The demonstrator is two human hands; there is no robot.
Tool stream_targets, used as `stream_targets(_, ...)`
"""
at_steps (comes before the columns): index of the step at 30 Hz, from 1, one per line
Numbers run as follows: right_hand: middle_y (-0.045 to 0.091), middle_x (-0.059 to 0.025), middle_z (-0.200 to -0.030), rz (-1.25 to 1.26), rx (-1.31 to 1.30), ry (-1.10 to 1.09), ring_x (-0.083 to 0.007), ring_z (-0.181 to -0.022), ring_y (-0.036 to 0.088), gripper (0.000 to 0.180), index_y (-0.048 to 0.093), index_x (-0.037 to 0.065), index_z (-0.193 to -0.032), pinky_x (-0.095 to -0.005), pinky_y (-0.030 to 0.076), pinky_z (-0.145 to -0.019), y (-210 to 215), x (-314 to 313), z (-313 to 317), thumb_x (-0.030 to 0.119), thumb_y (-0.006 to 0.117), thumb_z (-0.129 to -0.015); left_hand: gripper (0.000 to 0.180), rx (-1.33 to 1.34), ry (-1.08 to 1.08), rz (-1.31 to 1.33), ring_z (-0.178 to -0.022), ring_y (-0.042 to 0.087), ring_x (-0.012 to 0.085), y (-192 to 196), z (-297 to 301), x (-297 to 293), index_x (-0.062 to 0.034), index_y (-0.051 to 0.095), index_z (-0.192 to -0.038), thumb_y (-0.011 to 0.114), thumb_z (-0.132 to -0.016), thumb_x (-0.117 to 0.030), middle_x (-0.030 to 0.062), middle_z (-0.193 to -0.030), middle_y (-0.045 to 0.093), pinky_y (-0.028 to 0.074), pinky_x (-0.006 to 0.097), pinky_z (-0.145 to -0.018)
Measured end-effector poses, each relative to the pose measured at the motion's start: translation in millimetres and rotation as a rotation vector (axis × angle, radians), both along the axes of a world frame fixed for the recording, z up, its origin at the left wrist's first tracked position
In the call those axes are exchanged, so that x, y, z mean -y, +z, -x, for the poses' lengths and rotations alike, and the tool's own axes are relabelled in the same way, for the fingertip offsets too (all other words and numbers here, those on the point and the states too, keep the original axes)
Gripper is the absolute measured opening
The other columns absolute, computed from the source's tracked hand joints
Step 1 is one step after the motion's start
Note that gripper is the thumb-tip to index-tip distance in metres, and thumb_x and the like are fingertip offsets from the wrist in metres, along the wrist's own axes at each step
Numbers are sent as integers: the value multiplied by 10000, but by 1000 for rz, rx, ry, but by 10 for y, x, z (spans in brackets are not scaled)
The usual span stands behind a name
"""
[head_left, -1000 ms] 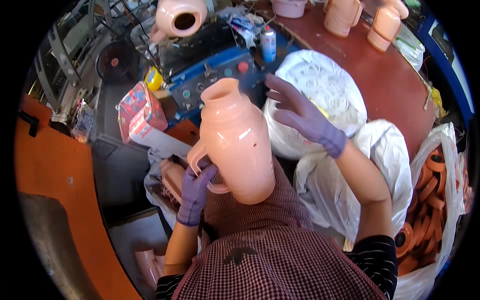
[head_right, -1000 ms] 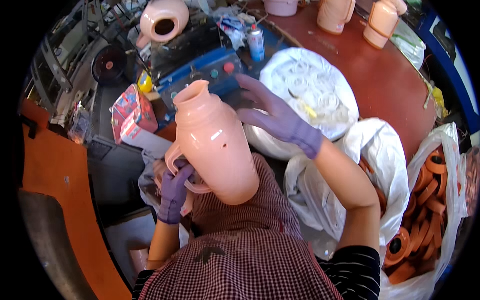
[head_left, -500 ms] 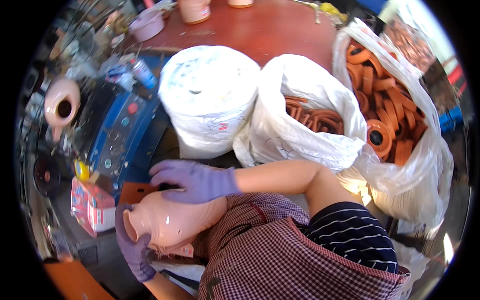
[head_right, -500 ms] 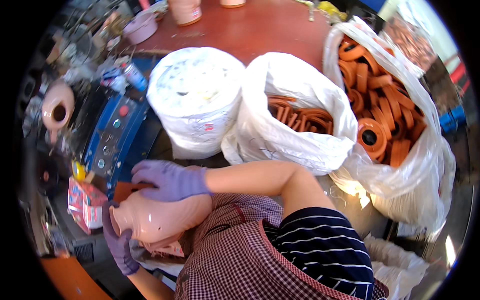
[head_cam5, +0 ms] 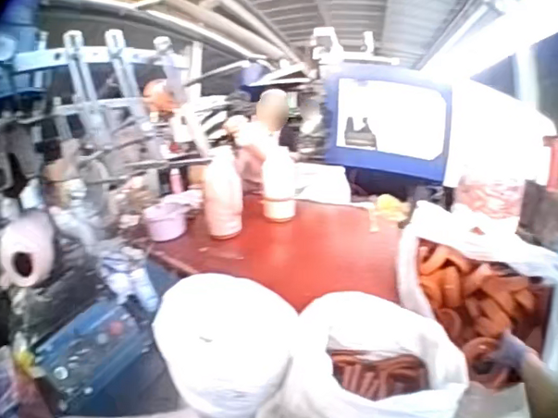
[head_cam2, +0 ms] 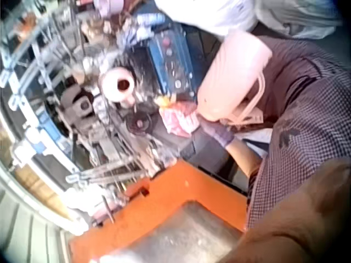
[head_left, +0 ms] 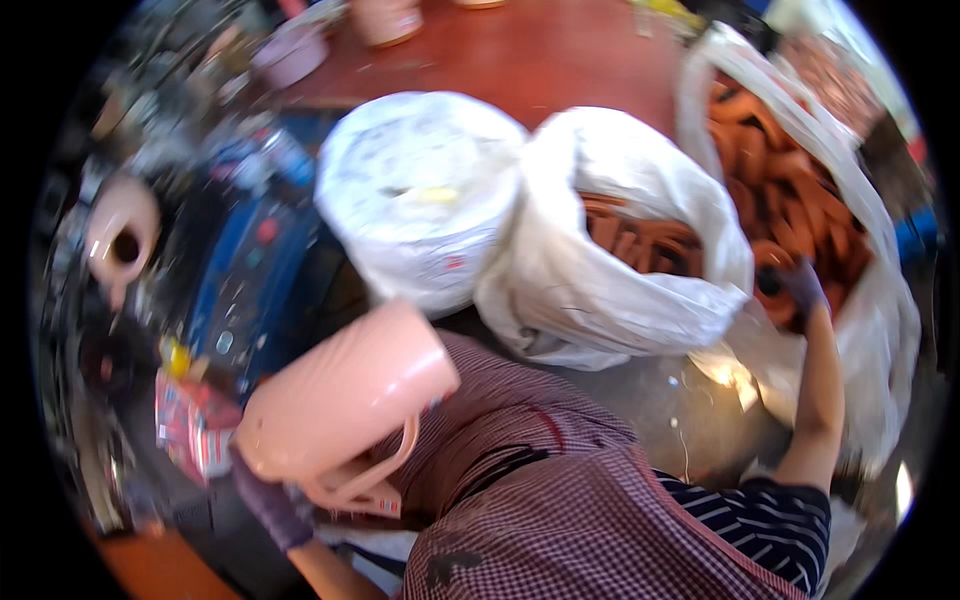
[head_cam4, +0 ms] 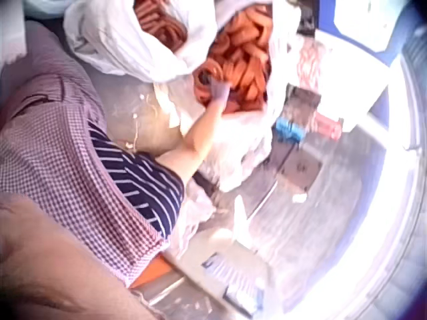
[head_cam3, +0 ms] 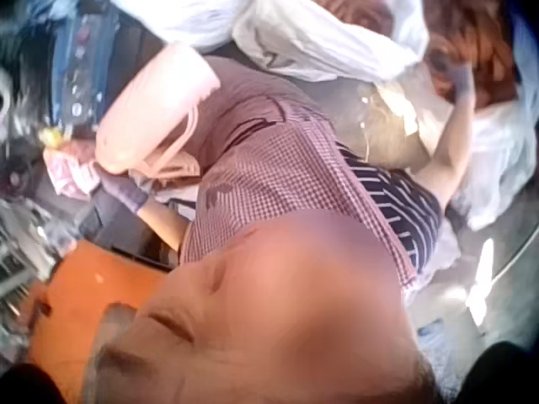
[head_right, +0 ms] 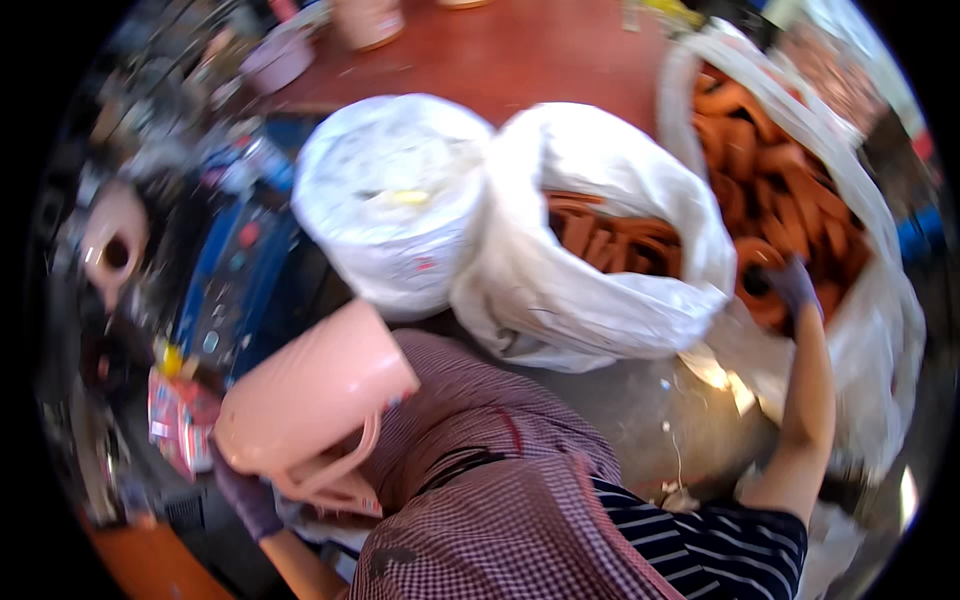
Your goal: The person retrieves pink plastic pitcher bodies from a bag, attaches orange handles, and places the assembled units on a nearby table. The person also uses a yellow utility knife to trim excess plastic from the pitcher openings.
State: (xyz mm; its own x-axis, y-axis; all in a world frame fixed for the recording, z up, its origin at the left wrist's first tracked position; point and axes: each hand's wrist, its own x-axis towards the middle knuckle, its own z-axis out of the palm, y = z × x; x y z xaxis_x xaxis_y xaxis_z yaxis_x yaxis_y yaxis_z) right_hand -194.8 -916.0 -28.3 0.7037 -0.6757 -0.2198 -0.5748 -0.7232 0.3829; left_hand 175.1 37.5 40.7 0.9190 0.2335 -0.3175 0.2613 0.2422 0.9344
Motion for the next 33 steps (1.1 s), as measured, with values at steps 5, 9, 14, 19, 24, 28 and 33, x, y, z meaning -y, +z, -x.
stream_targets(5, 696, -175, -1020, -364, 1054, -375, -228, -929, 662, 435, 662, -55, -1113, -328, 527, -874, 104, 11, -118, 299, 724, -866, 495, 103, -67, 195, -1243, 552, 250, -577, 266, 29, -50, 488, -1383, 468, -1041, -407, 112, -1366, 571, 434, 399, -1069)
stream_targets(9, 662, -161, -1093, -472, 1276, -100, -216, -950, 656, 365, 637, -35, -1166, -328, 532, -868, 1023, -10, -1194, 286, 591, -1000, 717, 355, -297, -811, -1264, 546, 262, -1036, 660, 5, -18, 339, -1417, 762, -841, -69, 152, -1403, 516, 469, 395, -1034)
stream_targets(14, 629, -152, -1236, -1296, 494, 501, -276, -1114, 613, 379, 540, 8, -1338, -372, 485, -992, 1017, -2616, -2648, 188, 555, -1004, 734, 174, -225, -575, -1222, 592, 275, -836, 858, 397, -17, 335, -1360, 790, -784, -4, 170, -1342, 565, 517, 389, -987)
stream_targets(19, 576, -201, -1330, -1412, 34, 1439, -365, -1171, 594, 404, 564, 32, -1337, -431, 477, -1013, 623, -5084, -2995, 187, 586, -965, 675, 328, -151, -788, -1208, 609, 290, -658, 1207, 385, -3, 370, -1295, 802, -777, -30, 179, -1333, 587, 535, 414, -969)
stream_targets(24, 524, -207, -1420, -1926, -195, 759, -300, -1302, 525, 555, 480, -28, -1420, -393, 405, -1083, 765, -4859, -2809, 265, 616, -968, 744, 160, 21, -346, -1201, 611, 269, -557, 1553, 190, -11, 362, -1366, 815, -788, -128, 159, -1336, 586, 530, 397, -971)
stream_targets(28, 605, -194, -1329, -1831, -63, 893, -306, -1230, 581, 554, 525, -41, -1377, -399, 447, -1041, 571, -4906, -2606, 287, 663, -951, 760, 191, -6, -640, -1192, 608, 256, -749, 1769, 3, -20, 387, -1375, 833, -769, -126, 155, -1315, 590, 527, 384, -969)
stream_targets(33, 705, -122, -1088, -1607, 193, 344, -184, -1010, 647, 383, 658, -18, -1216, -339, 522, -866, 157, -5083, -2948, 261, 647, -954, 751, 126, 198, -221, -1169, 612, 235, -753, 1873, 22, -14, 415, -1348, 851, -747, -121, 155, -1293, 594, 523, 370, -966)
